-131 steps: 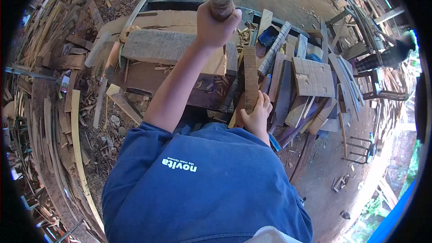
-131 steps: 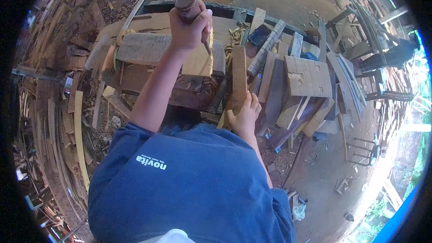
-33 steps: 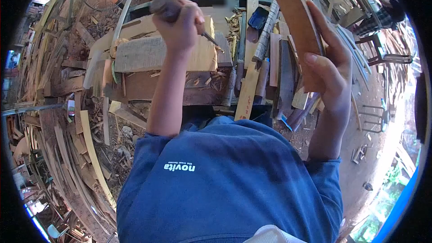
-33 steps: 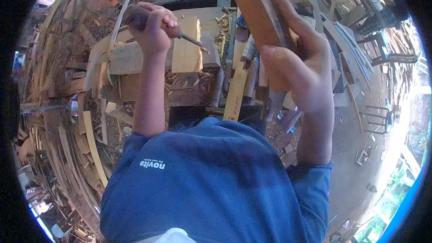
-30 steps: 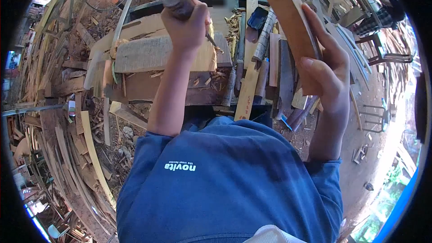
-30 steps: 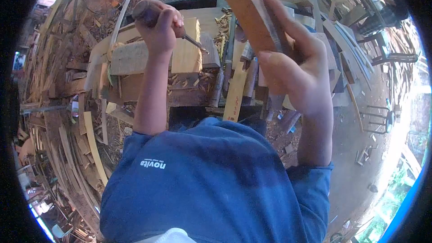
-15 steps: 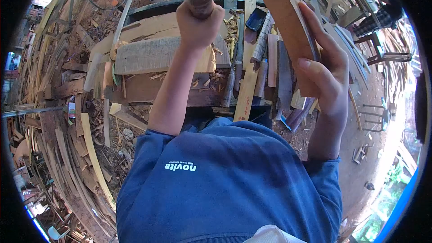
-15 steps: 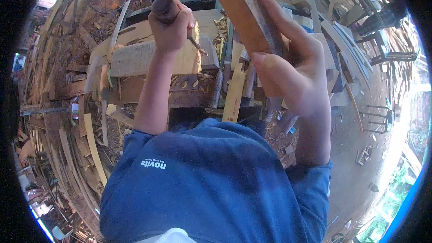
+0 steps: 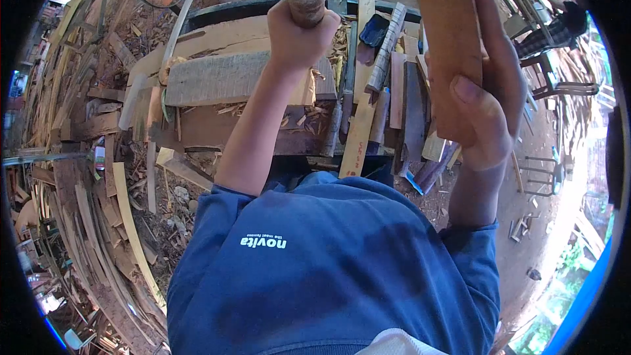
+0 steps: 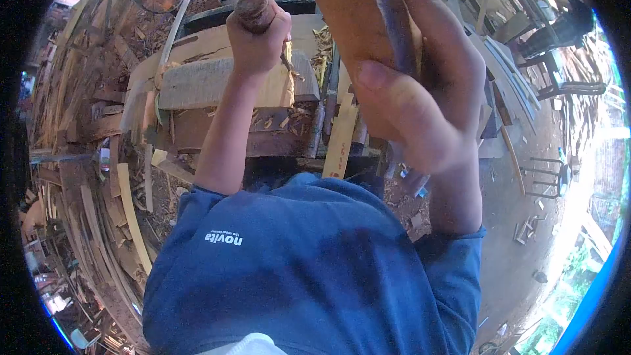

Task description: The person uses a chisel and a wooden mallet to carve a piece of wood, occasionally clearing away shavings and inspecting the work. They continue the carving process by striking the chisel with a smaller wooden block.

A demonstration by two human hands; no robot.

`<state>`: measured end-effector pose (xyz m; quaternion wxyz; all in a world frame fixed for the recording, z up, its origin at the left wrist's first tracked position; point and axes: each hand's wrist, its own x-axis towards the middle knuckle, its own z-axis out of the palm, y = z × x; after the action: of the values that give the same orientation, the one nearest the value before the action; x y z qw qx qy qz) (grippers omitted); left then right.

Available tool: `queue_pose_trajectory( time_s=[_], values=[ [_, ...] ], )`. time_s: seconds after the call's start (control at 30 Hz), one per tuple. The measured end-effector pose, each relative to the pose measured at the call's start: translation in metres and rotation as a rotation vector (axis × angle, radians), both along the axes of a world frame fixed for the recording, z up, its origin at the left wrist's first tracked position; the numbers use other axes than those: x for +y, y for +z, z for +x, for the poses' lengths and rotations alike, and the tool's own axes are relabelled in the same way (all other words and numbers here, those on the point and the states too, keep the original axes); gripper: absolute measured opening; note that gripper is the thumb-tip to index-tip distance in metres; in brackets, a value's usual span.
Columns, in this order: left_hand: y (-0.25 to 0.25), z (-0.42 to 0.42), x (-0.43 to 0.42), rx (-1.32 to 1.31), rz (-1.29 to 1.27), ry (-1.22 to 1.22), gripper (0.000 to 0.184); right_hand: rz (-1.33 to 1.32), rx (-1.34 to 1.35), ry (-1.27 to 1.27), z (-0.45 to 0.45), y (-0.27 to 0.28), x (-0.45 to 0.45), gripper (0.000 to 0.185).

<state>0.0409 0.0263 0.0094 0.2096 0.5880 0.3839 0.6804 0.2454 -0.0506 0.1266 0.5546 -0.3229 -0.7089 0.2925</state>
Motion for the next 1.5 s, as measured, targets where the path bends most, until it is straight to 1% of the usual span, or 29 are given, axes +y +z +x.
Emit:
queue_pose_trajectory(
  time_s=[0.07,0.13,0.2,0.27,0.33,0.37,0.43,0.53,0.6,0.63,0.67,0.7,0.73,0.77,0.8,0.87,0.9,0.93,1.0,1.03,1.07,1.1,1.13,1.17,1.27,1.33,1.4,1.47,1.5],
  values=[
    [-0.002,-0.001,0.003,0.016,0.033,0.003,0.011,-0.007,0.026,-0.031,0.003,-0.001,0.000,0.085],
    [-0.003,-0.001,0.004,0.034,0.031,0.011,0.012,0.003,0.036,0.081,0.021,-0.005,0.006,0.079],
    [-0.002,0.000,0.004,0.054,0.033,0.015,0.012,-0.028,0.051,0.073,0.007,0.012,-0.005,0.077],
    [0.000,0.002,0.001,-0.008,-0.003,-0.002,0.013,-0.058,0.064,0.065,0.002,0.016,-0.005,0.075],
    [0.000,0.002,0.002,0.007,-0.006,0.006,0.014,0.092,0.272,0.474,0.004,0.009,0.006,0.076],
    [-0.001,0.002,0.002,0.026,-0.010,0.014,0.015,0.092,0.269,0.477,-0.001,0.010,0.005,0.076],
    [0.001,0.003,0.001,0.027,-0.008,0.022,0.015,0.185,0.053,-0.099,-0.015,0.012,0.000,0.076],
    [0.002,0.007,0.001,0.028,0.011,0.021,0.016,0.149,-0.044,-0.008,0.004,0.011,-0.001,0.075],
    [0.001,0.006,0.003,0.027,0.028,0.011,0.016,0.095,-0.014,0.034,0.005,0.009,-0.002,0.072],
    [-0.002,0.004,0.005,0.057,-0.031,0.010,0.007,0.041,0.016,0.077,0.006,0.008,-0.003,0.068],
    [-0.001,0.003,0.006,0.088,-0.089,0.010,0.011,0.042,0.017,0.074,0.005,0.011,-0.003,0.068],
    [0.000,0.005,0.005,0.090,-0.087,0.007,0.011,-0.081,-0.198,0.175,0.002,0.017,-0.001,0.066],
    [0.001,0.007,0.005,0.119,0.002,0.029,0.014,-0.204,-0.413,0.275,-0.001,0.020,0.002,0.065],
    [0.003,0.010,0.005,0.146,0.092,0.051,0.017,0.035,-0.476,0.319,-0.014,0.007,0.015,0.065],
    [0.000,0.013,0.008,0.149,0.094,0.047,0.017,0.036,-0.474,0.315,-0.008,0.012,0.012,0.065],
    [-0.006,0.017,0.014,0.129,0.228,0.057,0.023,-0.359,-0.553,0.356,-0.001,0.035,0.004,0.070],
    [-0.006,0.019,0.008,0.094,0.138,0.107,0.019,-0.359,-0.554,0.352,0.000,0.035,0.002,0.070],
    [-0.008,0.017,0.010,0.092,0.138,0.104,0.019,-0.245,-0.454,0.328,0.001,0.033,0.000,0.068],
    [-0.012,0.011,0.014,0.029,-0.015,0.029,0.015,-0.017,-0.252,0.279,0.000,0.031,-0.003,0.065],
    [-0.014,0.013,0.016,-0.037,-0.042,0.040,0.007,-0.011,-0.216,0.225,-0.001,0.032,-0.004,0.067],
    [-0.014,0.009,0.015,-0.035,-0.042,0.040,0.007,-0.010,-0.214,0.225,-0.003,0.029,-0.004,0.067],
    [-0.014,0.001,0.012,-0.077,-0.041,-0.028,0.005,0.037,-0.118,0.162,-0.005,0.023,-0.004,0.072],
    [-0.015,-0.008,0.010,-0.118,-0.042,-0.098,0.011,0.082,-0.020,0.098,-0.006,0.017,-0.004,0.077],
    [-0.017,-0.018,0.009,-0.114,-0.044,-0.098,0.011,0.080,-0.016,0.097,-0.002,0.013,-0.005,0.077],
    [-0.027,-0.051,0.007,-0.515,-0.039,-0.086,0.011,-0.050,-0.097,0.106,0.014,-0.001,-0.008,0.084],
    [-0.033,-0.064,0.005,-1.050,-0.145,-0.176,0.011,-0.086,-0.108,0.128,0.016,-0.011,-0.007,0.086],
    [-0.030,-0.065,-0.006,-1.045,-0.167,-0.162,0.011,-0.132,-0.097,0.102,0.016,-0.016,-0.008,0.084],
    [-0.027,-0.062,-0.013,-0.820,-0.139,-0.130,0.011,-0.215,0.183,0.200,0.014,-0.022,-0.010,0.080],
    [-0.025,-0.062,-0.014,-0.745,-0.094,-0.165,0.011,-0.218,0.183,0.200,0.016,-0.022,-0.010,0.080]
  ],
)
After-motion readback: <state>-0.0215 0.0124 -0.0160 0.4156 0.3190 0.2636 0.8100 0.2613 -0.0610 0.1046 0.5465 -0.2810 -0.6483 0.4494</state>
